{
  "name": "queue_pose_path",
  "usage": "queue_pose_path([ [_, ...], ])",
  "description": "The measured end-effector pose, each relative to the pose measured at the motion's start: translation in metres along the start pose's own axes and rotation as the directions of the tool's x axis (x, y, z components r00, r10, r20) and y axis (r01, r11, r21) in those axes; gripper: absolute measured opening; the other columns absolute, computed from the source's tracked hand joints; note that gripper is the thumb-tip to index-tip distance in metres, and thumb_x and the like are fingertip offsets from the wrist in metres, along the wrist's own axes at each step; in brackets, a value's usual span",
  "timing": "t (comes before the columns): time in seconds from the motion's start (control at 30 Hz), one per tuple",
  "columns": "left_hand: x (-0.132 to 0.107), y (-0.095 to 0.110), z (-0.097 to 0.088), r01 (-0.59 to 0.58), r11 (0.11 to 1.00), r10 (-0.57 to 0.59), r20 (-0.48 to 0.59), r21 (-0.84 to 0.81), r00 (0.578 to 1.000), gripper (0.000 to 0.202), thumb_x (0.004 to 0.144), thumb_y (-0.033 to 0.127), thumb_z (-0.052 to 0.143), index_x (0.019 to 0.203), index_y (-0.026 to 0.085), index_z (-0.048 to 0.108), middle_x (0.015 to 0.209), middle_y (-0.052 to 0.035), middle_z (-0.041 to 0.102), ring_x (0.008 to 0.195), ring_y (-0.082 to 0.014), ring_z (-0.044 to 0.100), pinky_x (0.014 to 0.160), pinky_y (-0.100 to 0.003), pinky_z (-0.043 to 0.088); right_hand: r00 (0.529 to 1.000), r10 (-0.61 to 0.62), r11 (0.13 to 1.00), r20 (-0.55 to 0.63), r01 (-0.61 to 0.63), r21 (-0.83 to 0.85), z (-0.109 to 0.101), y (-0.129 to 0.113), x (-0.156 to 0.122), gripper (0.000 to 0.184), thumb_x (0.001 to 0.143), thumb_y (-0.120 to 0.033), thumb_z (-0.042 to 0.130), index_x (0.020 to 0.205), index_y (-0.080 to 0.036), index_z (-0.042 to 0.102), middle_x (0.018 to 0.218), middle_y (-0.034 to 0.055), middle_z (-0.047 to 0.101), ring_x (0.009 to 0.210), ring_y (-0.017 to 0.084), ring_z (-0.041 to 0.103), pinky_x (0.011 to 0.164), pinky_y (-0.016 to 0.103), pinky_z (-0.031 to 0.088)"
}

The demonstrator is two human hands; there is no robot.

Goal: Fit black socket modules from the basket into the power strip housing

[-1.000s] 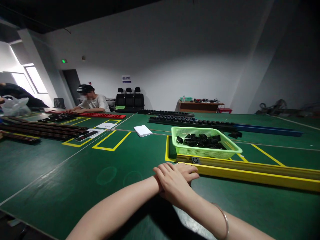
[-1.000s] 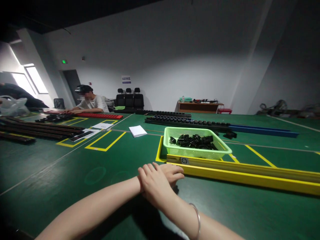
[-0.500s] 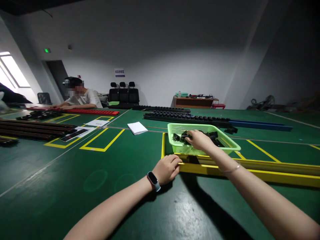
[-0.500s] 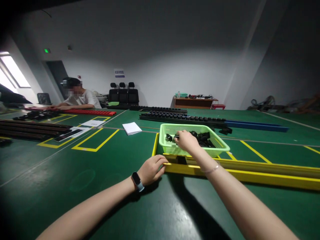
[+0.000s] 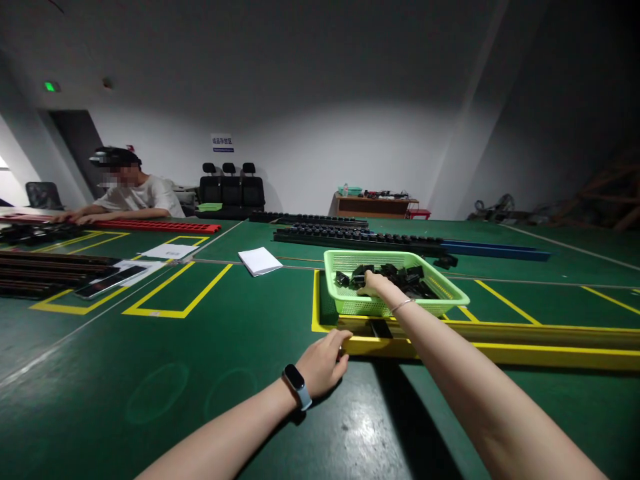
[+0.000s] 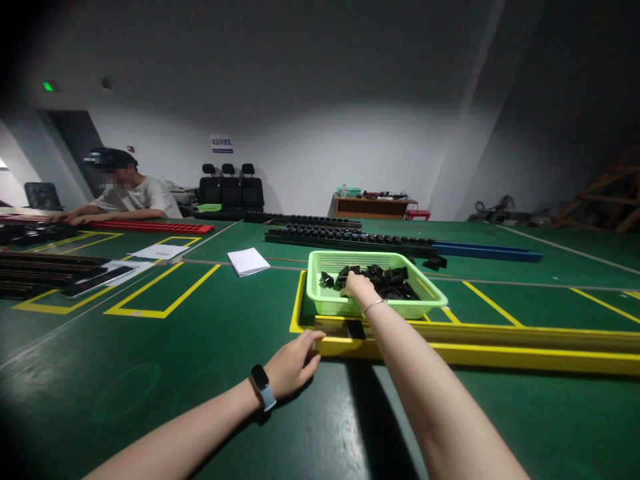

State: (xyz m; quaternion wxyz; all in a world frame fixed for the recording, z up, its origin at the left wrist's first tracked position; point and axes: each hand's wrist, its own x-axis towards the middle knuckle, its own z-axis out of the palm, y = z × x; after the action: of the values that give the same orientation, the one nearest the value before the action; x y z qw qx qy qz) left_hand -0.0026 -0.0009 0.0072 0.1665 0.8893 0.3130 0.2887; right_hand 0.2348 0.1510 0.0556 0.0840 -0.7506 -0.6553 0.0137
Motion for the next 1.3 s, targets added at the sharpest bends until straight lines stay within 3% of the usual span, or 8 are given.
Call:
queue_pose_path([
  [0.23,-0.001,-0.008,0.007,-0.002,0.998,0.003,0.017,-0.063,1.0,0.047,0.083,0.013,0.051,0.128,0.021,0.04,0.112,-0.0074,0.059,0.1,-0.0198,0.057,0.093,-0.036,0.046,0.998,0.066,0.993,0.008,-0.066,0.101,-0.011,0.0,-0.01,0.036,0.082,-0.032,0.066,0.11,-0.011,0.057,0.107,0.0115,0.061,0.092,0.023,0.062,0.078,0.04,0.053],
  [0.37,0.0,-0.007,0.007,0.041,0.992,-0.041,0.002,-0.119,0.999,0.04,0.086,0.017,0.05,0.125,0.02,0.043,0.103,-0.0061,0.058,0.085,-0.0179,0.058,0.083,-0.034,0.049,0.984,0.005,0.98,-0.178,0.03,0.198,-0.031,-0.005,-0.032,0.045,0.076,-0.026,0.067,0.114,-0.008,0.052,0.11,0.0196,0.056,0.096,0.029,0.061,0.081,0.042,0.052],
  [0.47,0.002,-0.005,0.003,0.048,0.983,-0.064,-0.087,-0.178,0.994,0.033,0.089,0.022,0.048,0.122,0.02,0.045,0.107,-0.0072,0.055,0.086,-0.0176,0.057,0.083,-0.034,0.049,0.943,-0.1,0.952,-0.316,0.183,0.245,-0.039,-0.01,-0.072,0.065,0.076,-0.023,0.064,0.133,-0.016,0.035,0.124,0.0155,0.048,0.109,0.024,0.055,0.094,0.038,0.047],
  [0.57,0.001,-0.005,-0.001,0.007,0.973,-0.059,-0.217,-0.233,0.974,0.03,0.093,0.029,0.044,0.123,0.02,0.045,0.115,-0.009,0.051,0.097,-0.0188,0.055,0.09,-0.037,0.046,0.776,-0.354,0.761,-0.522,0.563,0.322,-0.033,-0.014,-0.126,0.08,0.073,-0.018,0.064,0.141,-0.02,0.022,0.123,0.0127,0.048,0.115,0.024,0.051,0.101,0.04,0.043],
  [0.63,-0.001,-0.006,-0.002,-0.034,0.965,-0.045,-0.294,-0.26,0.955,0.037,0.094,0.035,0.044,0.128,0.02,0.041,0.12,-0.0105,0.048,0.099,-0.0194,0.054,0.092,-0.039,0.045,0.688,-0.457,0.64,-0.563,0.694,0.329,-0.02,-0.017,-0.158,0.079,0.075,-0.017,0.062,0.142,-0.022,0.02,0.125,0.013,0.049,0.117,0.026,0.05,0.101,0.046,0.043],
  [0.87,-0.002,-0.012,0.002,-0.124,0.924,0.057,-0.19,-0.363,0.98,0.077,0.08,0.056,0.058,0.144,0.026,0.027,0.133,-0.0122,0.045,0.114,-0.0254,0.051,0.097,-0.042,0.045,0.604,-0.532,0.468,-0.593,0.794,0.39,0.028,-0.019,-0.194,0.071,0.082,-0.015,0.06,0.141,-0.026,0.023,0.136,0.0139,0.044,0.128,0.027,0.043,0.104,0.05,0.041],
  [1.1,0.003,-0.016,0.004,0.021,0.812,-0.126,-0.139,-0.583,0.982,0.069,0.072,0.04,0.076,0.132,0.026,0.046,0.125,-0.008,0.056,0.108,-0.023,0.058,0.095,-0.037,0.047,0.62,-0.53,0.581,-0.578,0.762,0.284,0.025,-0.003,-0.193,0.068,0.082,-0.027,0.065,0.14,-0.023,0.029,0.14,0.0167,0.037,0.13,0.027,0.041,0.102,0.046,0.044],
  [1.3,0.011,-0.031,0.003,0.154,0.645,-0.438,-0.197,-0.749,0.877,0.06,0.072,0.039,0.074,0.123,0.018,0.05,0.116,-0.0104,0.062,0.098,-0.0203,0.062,0.09,-0.034,0.048,0.645,-0.554,0.764,-0.526,0.645,-0.013,0.015,0.024,-0.177,0.03,0.083,-0.035,0.061,0.11,-0.022,0.062,0.131,0.0136,0.05,0.119,0.029,0.05,0.098,0.047,0.044],
])
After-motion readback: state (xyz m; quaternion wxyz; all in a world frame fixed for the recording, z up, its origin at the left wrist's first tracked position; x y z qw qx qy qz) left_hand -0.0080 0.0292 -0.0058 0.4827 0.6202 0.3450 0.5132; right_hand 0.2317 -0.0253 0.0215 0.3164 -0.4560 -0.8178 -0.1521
